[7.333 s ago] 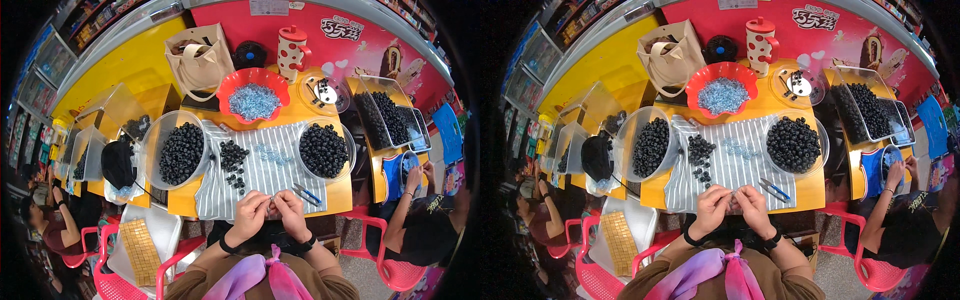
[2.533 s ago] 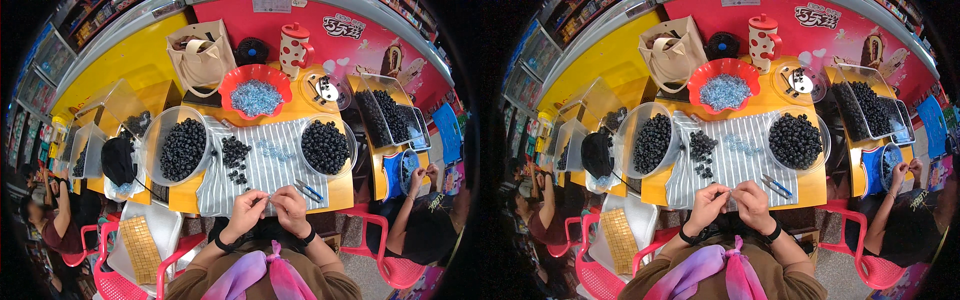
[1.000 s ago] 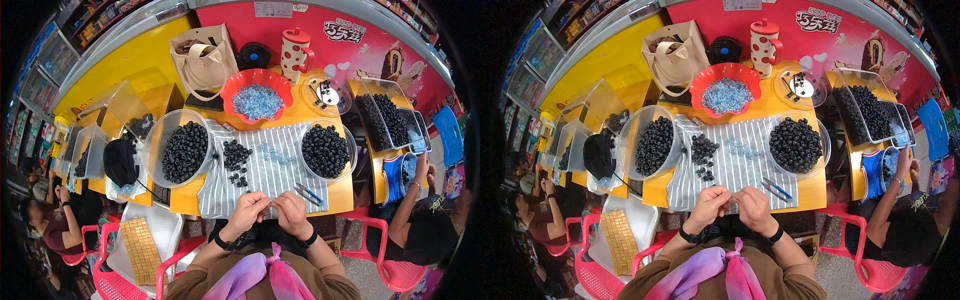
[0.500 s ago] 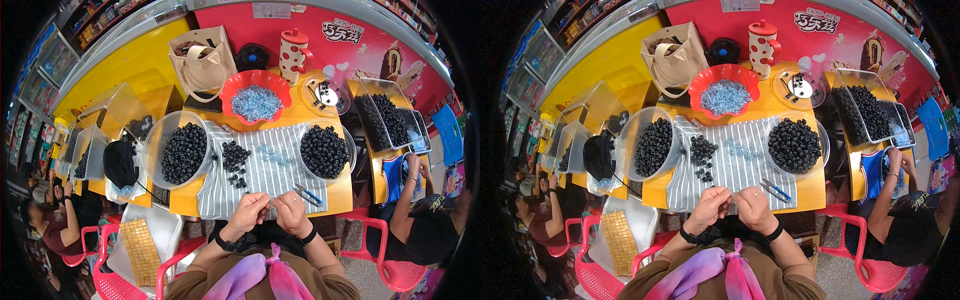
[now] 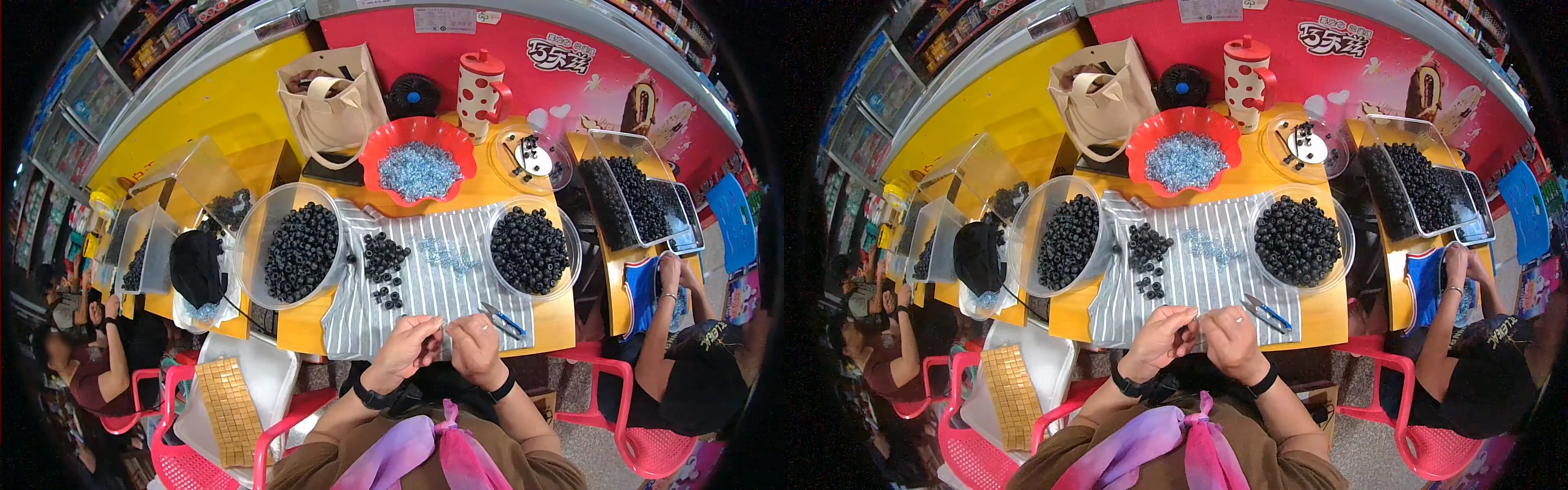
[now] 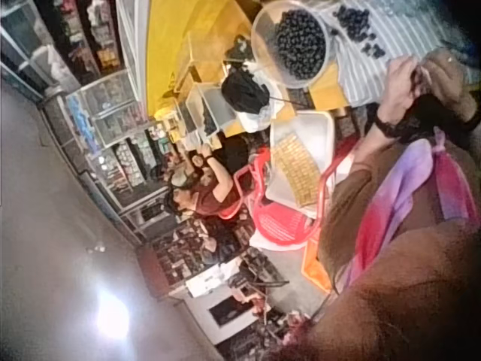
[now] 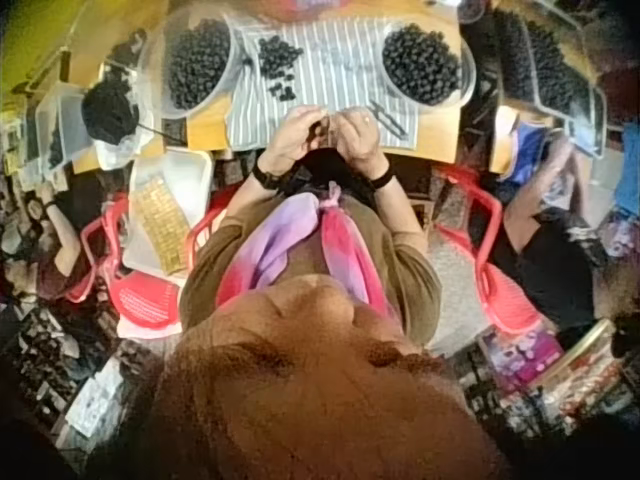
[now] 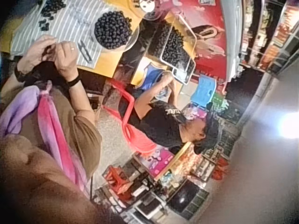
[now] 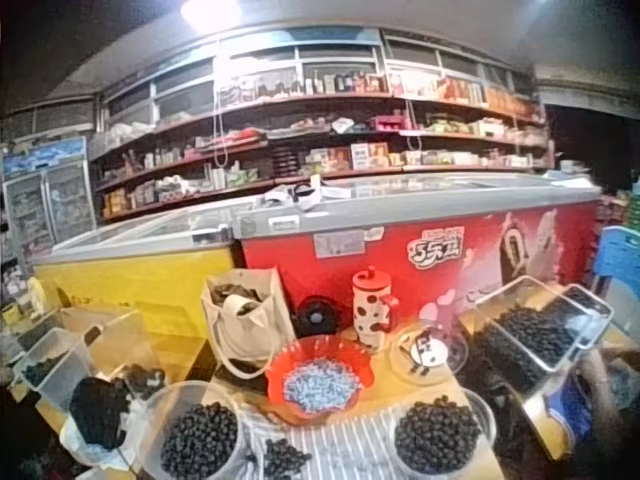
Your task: The person is sorting small black round objects, likely rubber or plastic components, from a large bowl onto a striped cloth on a table.
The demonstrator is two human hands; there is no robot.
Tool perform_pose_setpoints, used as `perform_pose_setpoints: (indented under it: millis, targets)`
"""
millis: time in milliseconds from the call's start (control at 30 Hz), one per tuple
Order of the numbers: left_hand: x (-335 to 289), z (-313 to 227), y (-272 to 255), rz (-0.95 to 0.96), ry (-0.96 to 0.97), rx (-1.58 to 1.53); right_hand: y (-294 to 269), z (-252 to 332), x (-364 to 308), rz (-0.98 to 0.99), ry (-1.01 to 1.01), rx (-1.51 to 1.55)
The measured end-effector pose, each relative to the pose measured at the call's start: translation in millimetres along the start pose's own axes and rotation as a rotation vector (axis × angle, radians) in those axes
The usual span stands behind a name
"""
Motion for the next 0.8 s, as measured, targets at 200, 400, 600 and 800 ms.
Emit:
perform_pose_setpoints:
  millis: [200, 400, 600, 800]
  targets:
    - [-4.7, -6.4, 3.2, -0.035, 0.05, 0.05, 21.1, -47.4, -7.7, 0.217, 0.787, 0.981]
    - [-4.4, -8.8, 1.3, -0.033, 0.114, 0.11, 16.3, -42.8, -3.3, 0.263, 0.649, 0.576]
    - [-2.5, -4.1, 2.9, -0.017, 0.017, 0.034, -5.8, -20.3, 9.1, 0.034, 0.262, 0.259]
    - [-3.2, -0.4, 3.7, 0.005, -0.007, -0.025, -8.4, -20.1, 11.7, 0.052, 0.315, 0.339]
Point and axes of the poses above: each hand's wrist, its own x-axis towards the middle knuckle, its own y-axis out of the palm, z = x × y, the point moved 8 cm from there along x, towards the middle knuckle, and after that the axes turned 13 degrees about y, right-handed, at the moved point
